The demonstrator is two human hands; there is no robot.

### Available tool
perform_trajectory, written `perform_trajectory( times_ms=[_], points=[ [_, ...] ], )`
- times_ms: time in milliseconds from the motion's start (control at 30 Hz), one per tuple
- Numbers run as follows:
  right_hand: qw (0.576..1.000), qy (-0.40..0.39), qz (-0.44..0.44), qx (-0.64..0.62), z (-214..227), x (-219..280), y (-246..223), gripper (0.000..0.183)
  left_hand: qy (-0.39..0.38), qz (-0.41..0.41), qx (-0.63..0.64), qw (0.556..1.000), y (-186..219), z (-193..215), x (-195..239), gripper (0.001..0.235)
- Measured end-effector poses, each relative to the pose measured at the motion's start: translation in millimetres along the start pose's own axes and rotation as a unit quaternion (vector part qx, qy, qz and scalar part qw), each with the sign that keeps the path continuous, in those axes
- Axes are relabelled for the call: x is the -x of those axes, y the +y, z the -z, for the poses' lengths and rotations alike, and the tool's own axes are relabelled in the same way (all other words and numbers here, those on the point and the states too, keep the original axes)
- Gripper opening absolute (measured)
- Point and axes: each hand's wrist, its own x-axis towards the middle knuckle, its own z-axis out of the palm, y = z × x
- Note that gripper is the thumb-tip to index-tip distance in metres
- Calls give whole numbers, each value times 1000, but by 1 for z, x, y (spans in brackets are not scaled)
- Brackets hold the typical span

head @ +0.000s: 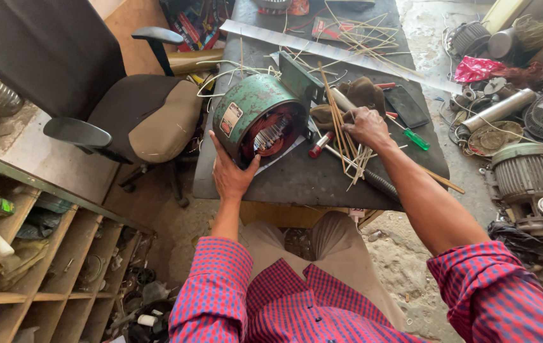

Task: The person works on a disassembled electric motor stator, using a rubber mallet and wooden sticks to tap and adjust internal copper windings. They also use pliers to trim or reposition small sticks inserted into the stator slots.

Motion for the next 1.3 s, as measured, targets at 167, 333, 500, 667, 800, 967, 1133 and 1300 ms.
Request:
perform_trajectory(
  times_ms=[167,333,500,667,800,967,1133,1300],
  points=[
    [998,-18,20,-65,-2,-4,4,36,1,-4,7,1000,-1,0,0,127],
    [998,-10,60,-6,-5,-12,7,34,-6,8,8,1000,-2,0,-1,128],
    [999,-1,22,29,-6,-11,0,35,1,-3,9,1000,-4,-1,0,129],
    [998,-9,47,30,-6,-7,-3,32,-4,1,12,1000,-5,-2,0,128],
    [994,-37,93,-52,0,-1,2,37,1,-5,1,1000,-4,-1,1,127],
    [994,-41,82,54,23,14,12,25,-5,5,6,1000,-4,-1,-1,128],
    [984,78,110,113,45,45,16,20,-8,12,-2,1000,-4,-1,1,129],
    [936,242,225,118,43,64,14,22,2,-12,-4,1000,-5,-2,1,128]
  ],
)
